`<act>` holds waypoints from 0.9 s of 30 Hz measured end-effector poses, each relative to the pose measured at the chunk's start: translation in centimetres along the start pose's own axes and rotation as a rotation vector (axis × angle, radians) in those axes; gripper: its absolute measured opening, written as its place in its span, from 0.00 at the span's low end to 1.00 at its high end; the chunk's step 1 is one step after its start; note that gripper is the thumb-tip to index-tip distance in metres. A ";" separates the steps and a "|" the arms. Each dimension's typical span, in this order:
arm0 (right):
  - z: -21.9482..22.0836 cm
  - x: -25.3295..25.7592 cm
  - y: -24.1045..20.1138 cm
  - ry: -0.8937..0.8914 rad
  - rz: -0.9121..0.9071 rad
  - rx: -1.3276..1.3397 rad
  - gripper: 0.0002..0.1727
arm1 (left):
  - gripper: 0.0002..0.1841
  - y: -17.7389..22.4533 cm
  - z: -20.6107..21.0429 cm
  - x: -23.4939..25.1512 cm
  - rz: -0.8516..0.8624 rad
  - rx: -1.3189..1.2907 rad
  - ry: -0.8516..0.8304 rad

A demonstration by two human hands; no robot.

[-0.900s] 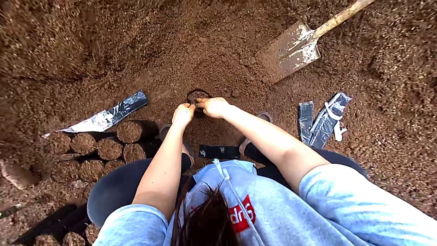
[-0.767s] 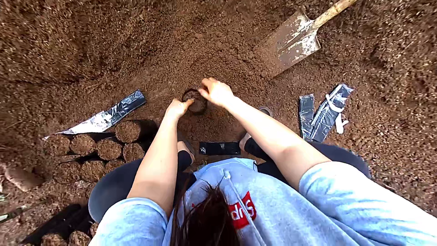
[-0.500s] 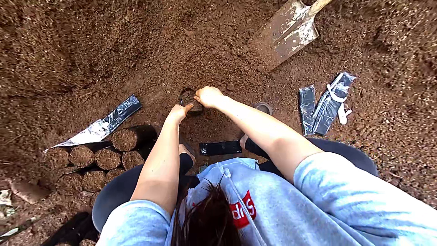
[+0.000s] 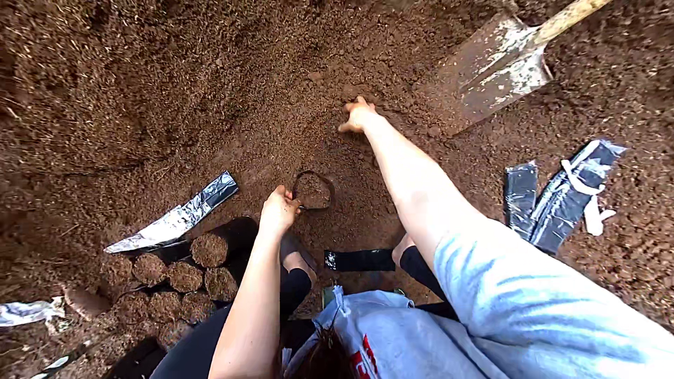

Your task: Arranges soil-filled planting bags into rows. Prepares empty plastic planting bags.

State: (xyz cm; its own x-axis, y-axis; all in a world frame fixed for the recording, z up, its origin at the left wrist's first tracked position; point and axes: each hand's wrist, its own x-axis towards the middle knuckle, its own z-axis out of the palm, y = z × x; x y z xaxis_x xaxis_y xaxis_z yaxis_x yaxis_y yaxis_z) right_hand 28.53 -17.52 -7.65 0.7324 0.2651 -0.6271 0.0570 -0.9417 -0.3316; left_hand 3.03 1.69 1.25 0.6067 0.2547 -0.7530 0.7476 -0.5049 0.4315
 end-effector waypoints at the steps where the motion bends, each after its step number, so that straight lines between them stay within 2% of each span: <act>1: 1.7 0.3 -0.2 -0.033 0.013 -0.017 0.47 | 0.13 0.4 0.0 0.0 0.010 -0.008 0.032; 3: 5.7 -0.2 -0.7 -0.081 0.017 -0.027 0.52 | 0.13 0.9 0.0 0.1 0.021 -0.011 0.069; 5: 8.7 -1.6 -0.7 -0.057 0.031 -0.021 0.51 | 0.12 1.1 0.3 0.2 0.026 -0.014 0.086; 7: 9.9 -2.2 -0.1 -0.021 0.002 -0.022 0.49 | 0.12 1.1 0.5 -0.1 0.013 -0.024 0.099; 10: 8.0 -3.7 -0.6 -0.089 -0.064 -0.028 0.46 | 0.14 0.4 0.4 -0.8 -0.018 -0.035 0.118; 13: 4.3 -9.1 -3.7 -0.129 -0.191 -0.093 0.45 | 0.20 -0.9 1.0 -1.6 -0.005 -0.097 0.125; 17: 1.0 -18.5 -10.0 -0.093 -0.352 -0.253 0.43 | 0.19 -1.7 2.3 -2.6 0.242 -0.090 0.239; 21: 2.7 -22.8 -13.3 -0.057 -0.419 -0.427 0.42 | 0.24 -2.4 3.1 -2.7 0.406 -0.034 0.253; 24: 5.0 -22.8 -13.8 -0.066 -0.360 -0.491 0.44 | 0.26 -2.7 2.7 -2.7 0.434 -0.094 0.232; 27: 6.5 -22.5 -13.3 -0.066 -0.317 -0.440 0.47 | 0.28 -3.0 2.5 -2.9 0.426 -0.212 0.211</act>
State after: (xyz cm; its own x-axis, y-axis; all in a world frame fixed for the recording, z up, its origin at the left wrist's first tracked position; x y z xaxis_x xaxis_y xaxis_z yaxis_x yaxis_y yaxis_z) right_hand 6.87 -9.59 6.33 0.5899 0.5489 -0.5922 0.5570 -0.8076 -0.1937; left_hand -1.67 0.36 0.91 0.8940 0.2348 -0.3817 0.4476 -0.4273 0.7855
